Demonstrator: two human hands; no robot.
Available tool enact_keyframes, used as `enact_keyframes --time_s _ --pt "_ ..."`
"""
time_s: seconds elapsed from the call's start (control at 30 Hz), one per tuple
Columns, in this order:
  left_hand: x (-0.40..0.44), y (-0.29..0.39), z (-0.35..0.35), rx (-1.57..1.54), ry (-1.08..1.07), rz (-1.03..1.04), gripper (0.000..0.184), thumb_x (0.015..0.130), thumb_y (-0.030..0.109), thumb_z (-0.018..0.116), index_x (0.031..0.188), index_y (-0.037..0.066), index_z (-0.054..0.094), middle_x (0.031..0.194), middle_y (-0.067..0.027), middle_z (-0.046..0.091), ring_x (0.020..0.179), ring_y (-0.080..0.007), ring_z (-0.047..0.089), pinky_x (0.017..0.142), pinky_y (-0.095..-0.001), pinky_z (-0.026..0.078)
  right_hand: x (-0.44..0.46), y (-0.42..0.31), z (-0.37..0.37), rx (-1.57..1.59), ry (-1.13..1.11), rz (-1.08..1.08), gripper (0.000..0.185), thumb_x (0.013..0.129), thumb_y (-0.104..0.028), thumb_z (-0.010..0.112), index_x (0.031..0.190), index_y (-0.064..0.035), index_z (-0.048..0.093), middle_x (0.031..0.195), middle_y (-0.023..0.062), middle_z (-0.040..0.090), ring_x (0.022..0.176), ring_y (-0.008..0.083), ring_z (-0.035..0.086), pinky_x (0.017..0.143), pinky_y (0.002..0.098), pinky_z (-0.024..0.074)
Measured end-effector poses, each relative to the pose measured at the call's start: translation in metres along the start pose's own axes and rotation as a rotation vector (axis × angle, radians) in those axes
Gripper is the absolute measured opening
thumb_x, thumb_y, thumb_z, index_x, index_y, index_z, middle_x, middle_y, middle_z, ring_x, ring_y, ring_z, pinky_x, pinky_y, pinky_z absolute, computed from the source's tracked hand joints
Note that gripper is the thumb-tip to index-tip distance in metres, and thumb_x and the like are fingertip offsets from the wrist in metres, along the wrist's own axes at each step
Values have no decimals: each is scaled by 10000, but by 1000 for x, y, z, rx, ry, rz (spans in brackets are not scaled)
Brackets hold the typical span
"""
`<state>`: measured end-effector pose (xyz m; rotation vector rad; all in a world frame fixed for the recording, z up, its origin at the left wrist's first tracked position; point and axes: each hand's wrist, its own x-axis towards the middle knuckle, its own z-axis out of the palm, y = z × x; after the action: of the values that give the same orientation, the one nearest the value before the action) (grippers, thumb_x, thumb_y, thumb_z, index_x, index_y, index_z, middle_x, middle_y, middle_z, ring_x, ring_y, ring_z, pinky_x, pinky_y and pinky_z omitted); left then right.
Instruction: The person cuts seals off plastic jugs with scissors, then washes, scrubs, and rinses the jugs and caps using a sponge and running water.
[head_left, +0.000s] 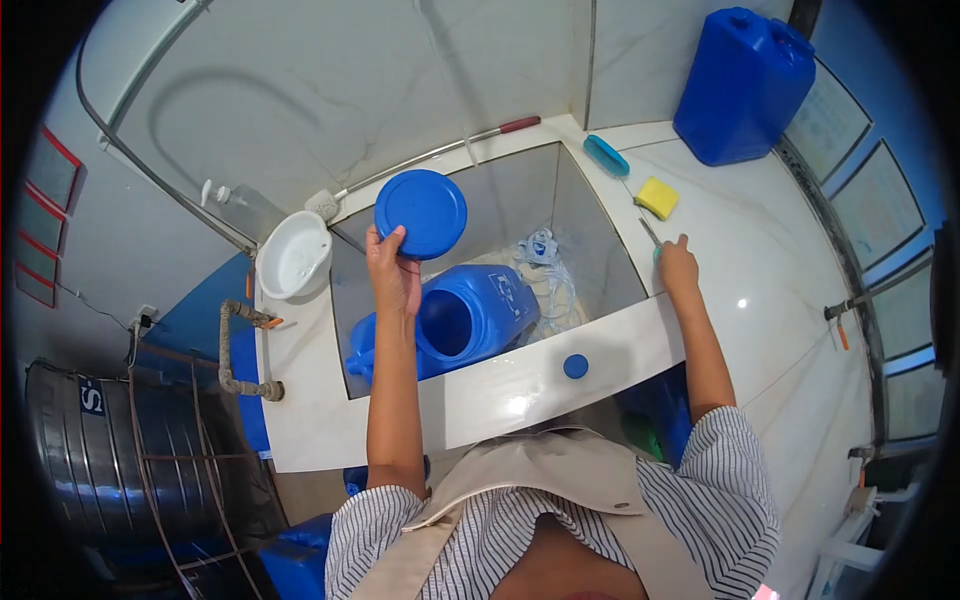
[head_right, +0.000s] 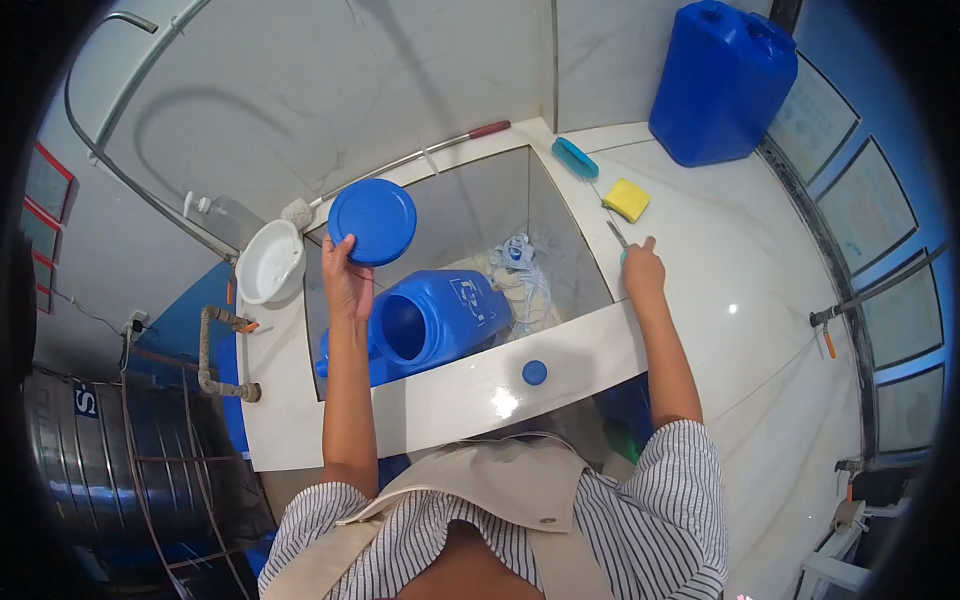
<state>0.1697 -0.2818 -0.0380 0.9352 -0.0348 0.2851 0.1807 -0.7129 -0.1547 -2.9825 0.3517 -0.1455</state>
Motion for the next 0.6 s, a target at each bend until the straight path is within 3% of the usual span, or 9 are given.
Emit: enact_keyframes --time_s 0.07,0.13,0.2,0.27,0.33,0.4,0.5,0.57,0.6 --pt "-3 -1 -2 -11 53 -5 358 804 85 590 1130 63 442 1100 -105 538 1022 -203 553 874 -390 484 -21 -22 -17 95 86 -68 279 814 -185 579 1006 17 572 1094 314 517 829 405 609 708 443 515" --pt "-7 3 -5 -62 75 -79 385 792 106 594 1146 64 447 1103 -110 540 1039 -219 547 904 -407 463 -23 -41 -39 236 -37 -210 389 807 -263 607 1094 -3 565 1123 302 506 964 425 553 801 470 476" --pt "-9 -3 0 -126 90 -132 413 780 127 599 1161 65 452 1106 -115 542 1056 -236 541 933 -424 442 7 -45 -33 203 256 -151 465 796 -327 621 1171 -65 544 1146 294 489 1040 449 486 861 487 429" --pt "-10 -5 1 -258 90 -326 470 765 164 611 1199 78 451 1126 -128 540 1075 -265 533 958 -448 418 36 -38 -18 62 314 -35 442 805 -322 605 1173 -87 540 1154 295 480 1037 451 482 854 484 429" --pt "-9 -14 0 -325 65 -349 441 776 146 609 1185 84 457 1139 -127 541 1085 -272 529 945 -465 426 72 -32 -4 -61 383 52 420 814 -318 588 1176 -109 536 1162 297 471 1034 452 478 848 480 429" --pt "-7 -20 2 -295 54 -403 406 788 146 619 1160 80 470 1144 -117 543 1090 -270 529 939 -479 427 101 -31 2 175 147 170 351 837 -279 545 1160 -142 527 1118 280 501 1016 439 497 838 487 428" --pt "1 -22 4 -302 41 -392 361 808 148 621 1134 81 481 1140 -105 546 1086 -262 533 928 -480 435 105 -71 -13 500 200 58 287 848 -194 505 1115 -89 522 1091 262 523 1005 407 514 830 470 429" --pt "8 -29 -2 -297 52 -367 366 829 211 607 1141 57 493 1143 -112 558 1087 -267 536 941 -471 424 81 -140 -9 887 230 -382 258 874 -89 419 1109 -12 490 1069 220 535 991 310 532 839 385 433" --pt "12 -33 -5 -293 49 -344 393 851 274 592 1149 33 506 1146 -119 570 1088 -272 540 954 -461 414 47 -186 -32 1085 49 -397 263 879 -71 401 1118 -5 488 1097 207 520 997 299 529 872 370 421"
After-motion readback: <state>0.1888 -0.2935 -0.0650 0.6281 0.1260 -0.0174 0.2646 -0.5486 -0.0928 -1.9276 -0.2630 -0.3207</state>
